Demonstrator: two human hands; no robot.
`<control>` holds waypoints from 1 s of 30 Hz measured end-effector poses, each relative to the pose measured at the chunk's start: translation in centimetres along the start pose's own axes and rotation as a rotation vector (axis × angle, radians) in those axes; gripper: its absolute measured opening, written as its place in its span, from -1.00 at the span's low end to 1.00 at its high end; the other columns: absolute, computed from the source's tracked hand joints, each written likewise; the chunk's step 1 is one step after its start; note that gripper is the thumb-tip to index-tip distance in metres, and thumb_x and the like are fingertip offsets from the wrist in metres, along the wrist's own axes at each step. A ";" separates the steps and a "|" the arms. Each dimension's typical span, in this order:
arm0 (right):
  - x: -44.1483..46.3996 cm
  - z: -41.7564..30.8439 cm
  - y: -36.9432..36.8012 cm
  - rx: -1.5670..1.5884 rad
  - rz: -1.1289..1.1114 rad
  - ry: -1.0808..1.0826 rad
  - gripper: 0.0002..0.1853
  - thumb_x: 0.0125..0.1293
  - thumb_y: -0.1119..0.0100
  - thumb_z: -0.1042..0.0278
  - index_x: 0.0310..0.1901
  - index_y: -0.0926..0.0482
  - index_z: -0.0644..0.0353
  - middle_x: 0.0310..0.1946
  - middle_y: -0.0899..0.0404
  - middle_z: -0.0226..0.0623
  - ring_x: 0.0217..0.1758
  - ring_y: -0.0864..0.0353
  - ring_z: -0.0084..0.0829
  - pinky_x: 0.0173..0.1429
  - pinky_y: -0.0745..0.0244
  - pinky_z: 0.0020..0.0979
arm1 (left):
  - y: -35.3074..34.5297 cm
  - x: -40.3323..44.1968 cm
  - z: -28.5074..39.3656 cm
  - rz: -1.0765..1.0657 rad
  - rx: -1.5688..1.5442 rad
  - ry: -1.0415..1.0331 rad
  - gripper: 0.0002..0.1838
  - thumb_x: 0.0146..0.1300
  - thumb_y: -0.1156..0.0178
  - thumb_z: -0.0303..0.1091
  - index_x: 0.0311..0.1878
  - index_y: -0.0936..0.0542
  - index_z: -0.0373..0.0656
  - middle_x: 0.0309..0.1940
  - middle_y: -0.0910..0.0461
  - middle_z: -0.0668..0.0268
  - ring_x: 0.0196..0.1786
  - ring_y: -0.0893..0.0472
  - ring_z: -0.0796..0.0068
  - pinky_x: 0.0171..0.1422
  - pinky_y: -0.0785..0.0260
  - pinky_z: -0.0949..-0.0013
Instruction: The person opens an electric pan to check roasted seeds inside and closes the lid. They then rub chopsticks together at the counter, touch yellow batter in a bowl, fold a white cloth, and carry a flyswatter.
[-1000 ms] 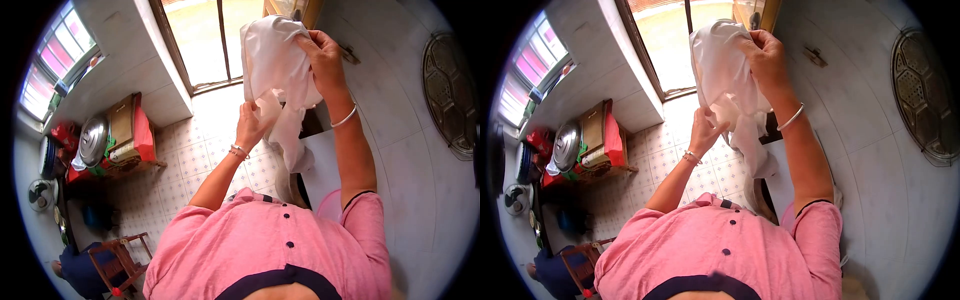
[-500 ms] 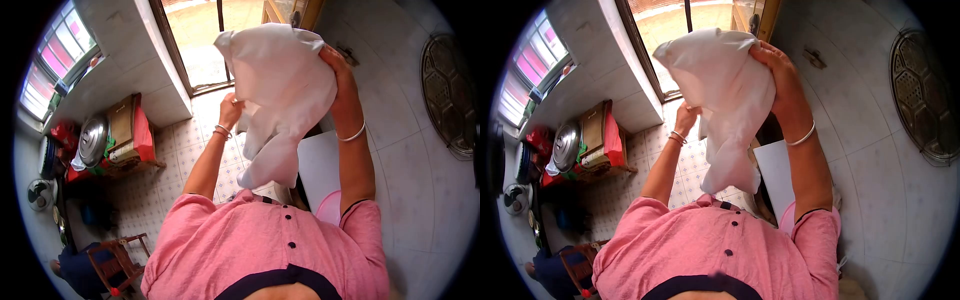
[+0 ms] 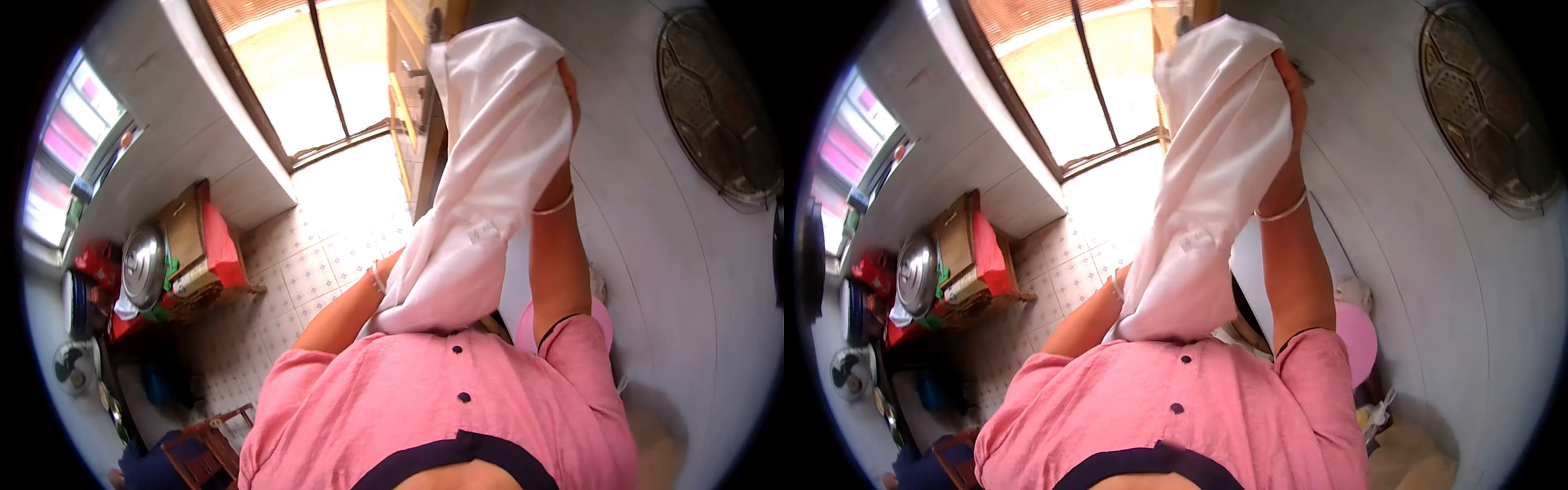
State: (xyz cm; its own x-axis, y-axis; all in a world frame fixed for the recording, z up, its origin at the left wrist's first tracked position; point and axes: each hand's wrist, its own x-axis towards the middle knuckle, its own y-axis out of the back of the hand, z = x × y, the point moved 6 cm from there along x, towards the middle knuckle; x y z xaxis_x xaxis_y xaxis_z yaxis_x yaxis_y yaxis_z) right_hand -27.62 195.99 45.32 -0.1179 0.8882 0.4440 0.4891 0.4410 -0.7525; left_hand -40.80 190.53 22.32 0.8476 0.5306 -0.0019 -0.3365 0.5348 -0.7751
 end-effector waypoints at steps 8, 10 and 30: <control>-7.9 -0.7 22.3 -0.648 0.778 0.118 -0.83 0.14 -0.14 0.31 -0.35 -0.51 0.25 -0.41 -0.54 -0.31 -0.31 -0.54 -0.36 -0.17 -0.47 -0.30 | 0.3 -4.4 6.6 -0.023 0.046 -0.227 0.04 0.01 -0.16 0.30 0.37 -0.03 -0.25 0.36 -0.05 0.08 0.39 -0.11 0.25 0.44 0.05 0.22; -10.0 1.5 24.2 -1.489 0.735 -0.049 -0.85 0.07 -0.18 0.36 -0.43 -0.50 0.27 -0.46 -0.52 -0.29 -0.30 -0.52 -0.38 -0.17 -0.44 -0.30 | -1.8 -4.4 8.3 -0.169 0.454 -0.264 -0.21 0.08 -0.26 0.03 0.25 -0.27 -0.30 0.13 -0.40 0.16 0.15 -0.41 0.38 0.24 -0.23 0.34; -15.4 16.1 9.6 -0.819 0.198 -0.269 -0.36 0.24 -0.05 0.18 0.29 -0.11 0.21 0.17 -0.26 -0.34 0.19 -0.30 -0.46 0.24 -0.26 -0.43 | 1.4 5.7 13.1 0.736 0.530 -0.590 -0.70 0.25 -0.15 -0.16 -0.43 -0.59 -0.21 -0.61 -0.54 0.40 -0.58 -0.46 0.70 -0.53 -0.29 0.60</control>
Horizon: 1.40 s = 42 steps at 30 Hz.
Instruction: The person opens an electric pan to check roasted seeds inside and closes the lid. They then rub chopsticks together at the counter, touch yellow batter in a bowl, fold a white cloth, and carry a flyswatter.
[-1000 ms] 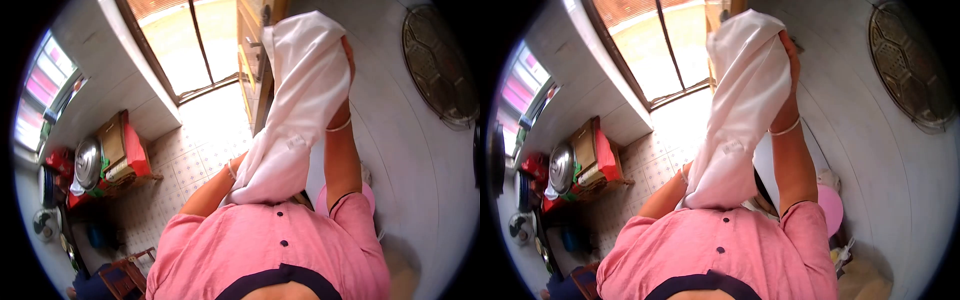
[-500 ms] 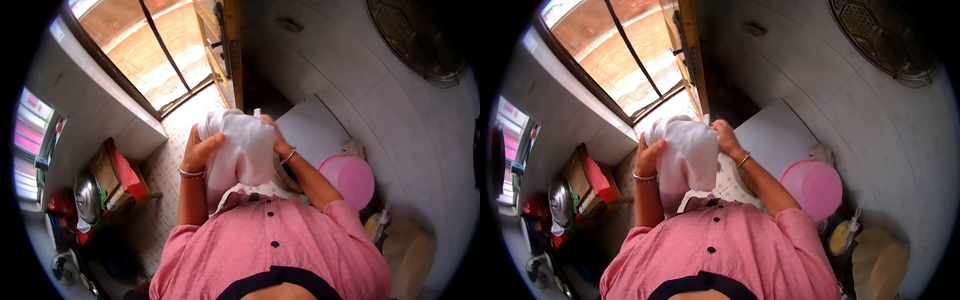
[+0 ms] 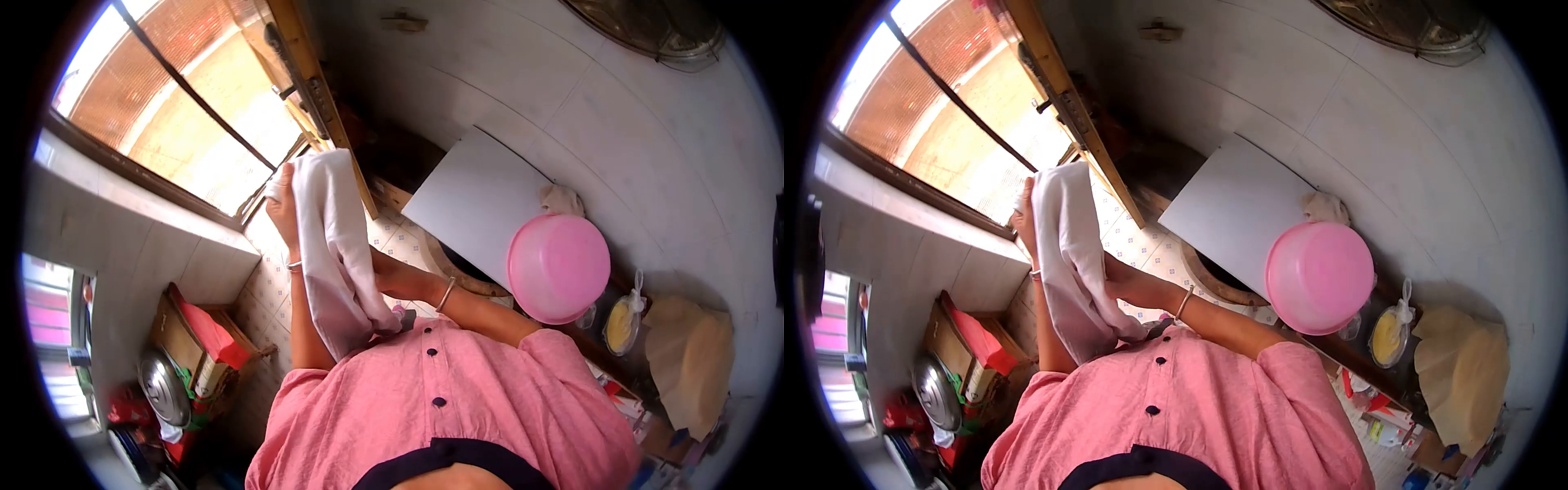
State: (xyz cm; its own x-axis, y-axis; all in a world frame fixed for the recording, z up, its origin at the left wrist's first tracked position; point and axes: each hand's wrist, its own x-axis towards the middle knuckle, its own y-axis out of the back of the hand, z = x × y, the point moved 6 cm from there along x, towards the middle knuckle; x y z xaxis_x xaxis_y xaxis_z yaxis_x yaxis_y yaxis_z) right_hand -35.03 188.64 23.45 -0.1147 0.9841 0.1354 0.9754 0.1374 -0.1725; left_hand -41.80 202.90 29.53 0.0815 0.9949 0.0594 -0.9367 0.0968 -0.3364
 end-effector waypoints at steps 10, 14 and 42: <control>-2.4 4.0 6.5 0.793 0.556 -0.016 -0.43 -0.01 -0.15 0.62 0.12 -0.26 0.33 0.00 -0.43 -0.17 0.03 -0.49 -0.35 0.07 -0.46 -0.38 | -9.6 -0.4 -6.9 -0.866 0.770 0.073 -0.49 0.09 -0.26 -0.07 -0.10 -0.48 -0.35 -0.32 -0.56 0.10 -0.22 -0.54 0.39 -0.13 -0.37 0.35; -6.2 4.6 11.4 0.880 0.735 -0.013 -0.46 0.04 -0.11 0.62 0.11 -0.24 0.31 0.01 -0.42 -0.14 -0.01 -0.51 -0.29 0.07 -0.49 -0.33 | -10.8 -0.8 -6.3 -0.973 0.882 -0.170 -0.12 0.05 -0.30 -0.01 0.33 -0.12 -0.25 0.22 -0.28 0.02 0.29 -0.27 0.24 0.31 -0.11 0.22; -15.1 16.6 32.4 0.460 1.573 -0.220 -0.78 0.23 0.00 0.46 -0.08 -0.45 0.27 -0.24 -0.53 -0.32 -0.13 -0.50 -0.47 -0.12 -0.44 -0.44 | -35.6 -2.3 -30.4 -1.845 0.524 0.297 -0.23 -0.32 -0.40 -0.41 0.12 -0.39 -0.31 -0.11 -0.53 0.22 -0.10 -0.50 0.44 0.05 -0.35 0.37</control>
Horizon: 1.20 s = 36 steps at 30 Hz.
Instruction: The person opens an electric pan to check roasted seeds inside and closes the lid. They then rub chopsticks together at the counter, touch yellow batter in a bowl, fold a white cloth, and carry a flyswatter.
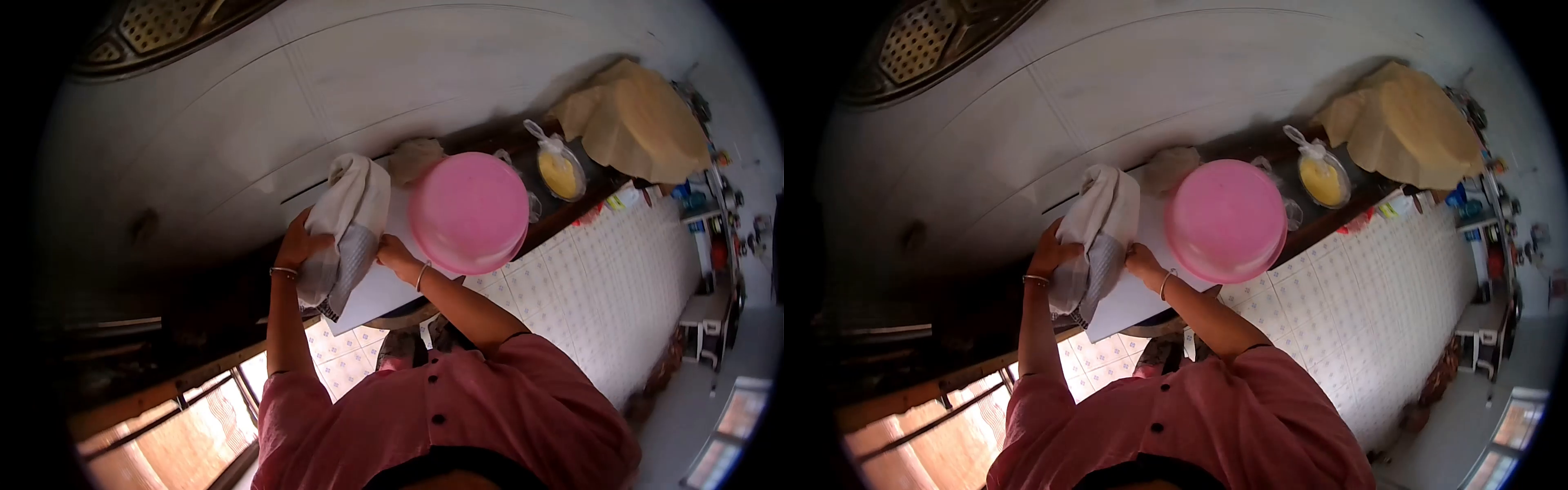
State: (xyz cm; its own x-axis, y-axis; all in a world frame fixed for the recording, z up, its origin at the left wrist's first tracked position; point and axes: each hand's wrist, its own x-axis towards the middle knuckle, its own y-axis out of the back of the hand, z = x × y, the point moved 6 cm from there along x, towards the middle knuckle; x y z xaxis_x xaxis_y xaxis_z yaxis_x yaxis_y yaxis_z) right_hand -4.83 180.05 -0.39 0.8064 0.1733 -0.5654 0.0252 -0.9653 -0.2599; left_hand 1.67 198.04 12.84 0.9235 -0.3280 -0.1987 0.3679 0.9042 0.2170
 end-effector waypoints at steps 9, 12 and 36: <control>-5.2 3.4 4.7 -0.538 0.023 0.318 -0.72 0.19 -0.09 0.41 -0.08 -0.46 0.33 -0.26 -0.54 -0.30 -0.27 -0.56 -0.43 -0.22 -0.46 -0.46 | -0.9 6.3 -8.5 -0.149 0.525 -0.092 0.02 -0.27 -0.41 -0.09 0.29 -0.19 -0.31 0.22 -0.24 -0.13 0.32 -0.21 0.01 0.37 -0.04 0.21; -8.7 2.8 5.7 -0.140 0.150 0.064 -0.72 0.13 -0.09 0.43 -0.12 -0.47 0.37 -0.34 -0.54 -0.22 -0.31 -0.58 -0.43 -0.26 -0.46 -0.47 | -0.1 6.4 -7.1 -0.027 0.528 -0.170 0.05 -0.24 -0.41 -0.02 0.31 -0.14 -0.31 0.29 -0.09 -0.15 0.37 -0.09 -0.01 0.41 0.05 0.21; -21.1 -0.3 15.8 0.223 -0.041 0.258 -0.80 0.27 -0.04 0.44 -0.16 -0.44 0.40 -0.46 -0.45 -0.32 -0.43 -0.41 -0.62 -0.41 -0.31 -0.61 | -24.4 -5.1 8.6 0.183 -0.347 -0.182 -0.85 0.26 -0.08 -0.34 -0.18 -0.52 -0.19 -0.25 -0.53 0.37 -0.15 -0.50 0.54 -0.04 -0.34 0.44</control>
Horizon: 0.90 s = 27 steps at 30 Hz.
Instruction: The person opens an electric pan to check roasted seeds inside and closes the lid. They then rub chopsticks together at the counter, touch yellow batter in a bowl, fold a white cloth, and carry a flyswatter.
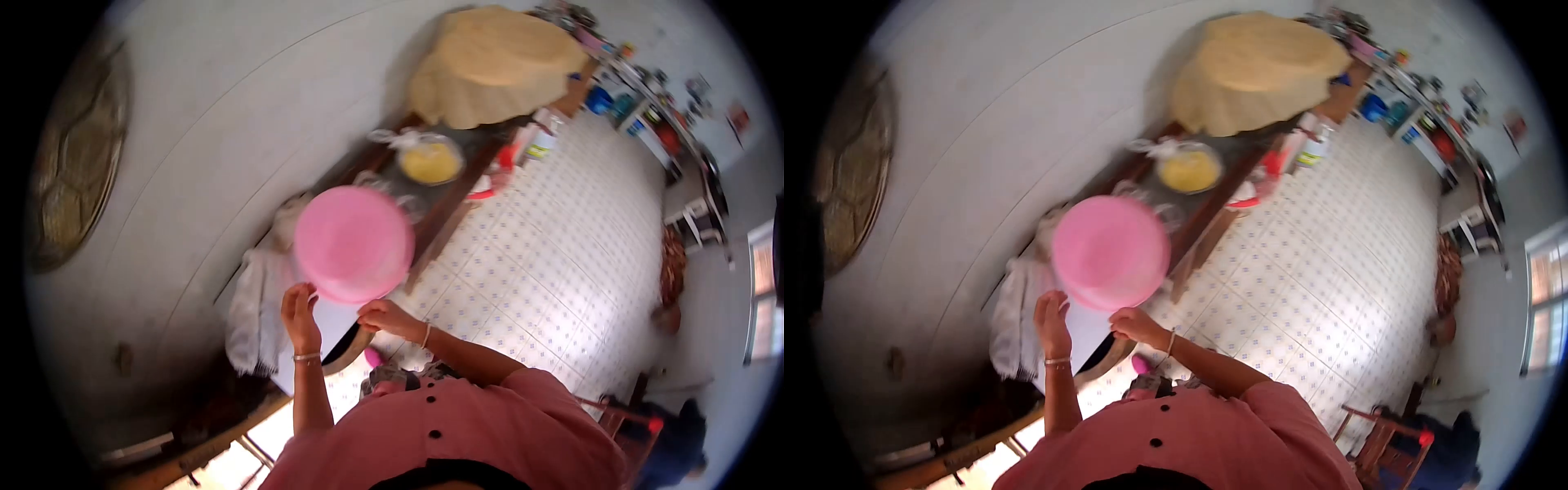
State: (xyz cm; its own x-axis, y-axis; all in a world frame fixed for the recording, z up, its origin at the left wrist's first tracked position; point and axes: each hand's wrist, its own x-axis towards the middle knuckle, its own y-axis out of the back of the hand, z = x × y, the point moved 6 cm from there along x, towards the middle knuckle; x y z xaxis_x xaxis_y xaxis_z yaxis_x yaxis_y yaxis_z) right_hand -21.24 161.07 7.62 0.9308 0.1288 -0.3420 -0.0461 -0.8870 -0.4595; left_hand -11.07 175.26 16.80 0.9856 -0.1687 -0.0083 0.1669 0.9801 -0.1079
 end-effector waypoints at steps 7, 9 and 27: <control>-10.9 -13.6 14.4 0.290 0.292 0.348 -0.66 0.35 0.03 0.18 0.04 -0.40 0.20 -0.14 -0.51 -0.23 -0.16 -0.54 -0.43 -0.04 -0.49 -0.37 | -19.6 -3.1 -3.3 -0.209 -0.863 0.555 -0.83 0.28 -0.04 -0.25 -0.23 -0.49 -0.13 -0.35 -0.54 0.37 -0.25 -0.52 0.47 -0.15 -0.41 0.39; -16.1 -16.5 20.5 0.396 0.415 0.507 -0.64 0.34 0.05 0.18 0.08 -0.36 0.19 -0.12 -0.50 -0.23 -0.15 -0.53 -0.41 -0.03 -0.48 -0.34 | -25.6 -3.7 -4.1 -0.341 -1.030 0.616 -0.84 0.27 -0.04 -0.27 -0.26 -0.51 -0.13 -0.41 -0.54 0.38 -0.28 -0.52 0.48 -0.17 -0.44 0.36; -34.2 -25.0 53.5 0.741 1.063 0.838 -0.74 0.26 -0.08 0.26 -0.07 -0.44 0.17 -0.40 -0.47 -0.48 -0.40 -0.40 -0.60 -0.29 -0.35 -0.53 | -64.2 -3.2 -12.3 -0.561 -0.971 1.072 -0.88 0.25 -0.06 -0.31 -0.28 -0.51 -0.13 -0.42 -0.52 0.38 -0.29 -0.51 0.46 -0.16 -0.39 0.34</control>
State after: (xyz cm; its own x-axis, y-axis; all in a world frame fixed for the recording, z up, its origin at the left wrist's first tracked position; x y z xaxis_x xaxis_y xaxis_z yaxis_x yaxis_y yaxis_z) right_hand -46.45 98.16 15.25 0.2710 -0.9015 -0.3374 -0.7254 0.0391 -0.6872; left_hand -25.23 111.62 11.53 0.2541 -0.8874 -0.3847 -0.0029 0.3971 -0.9178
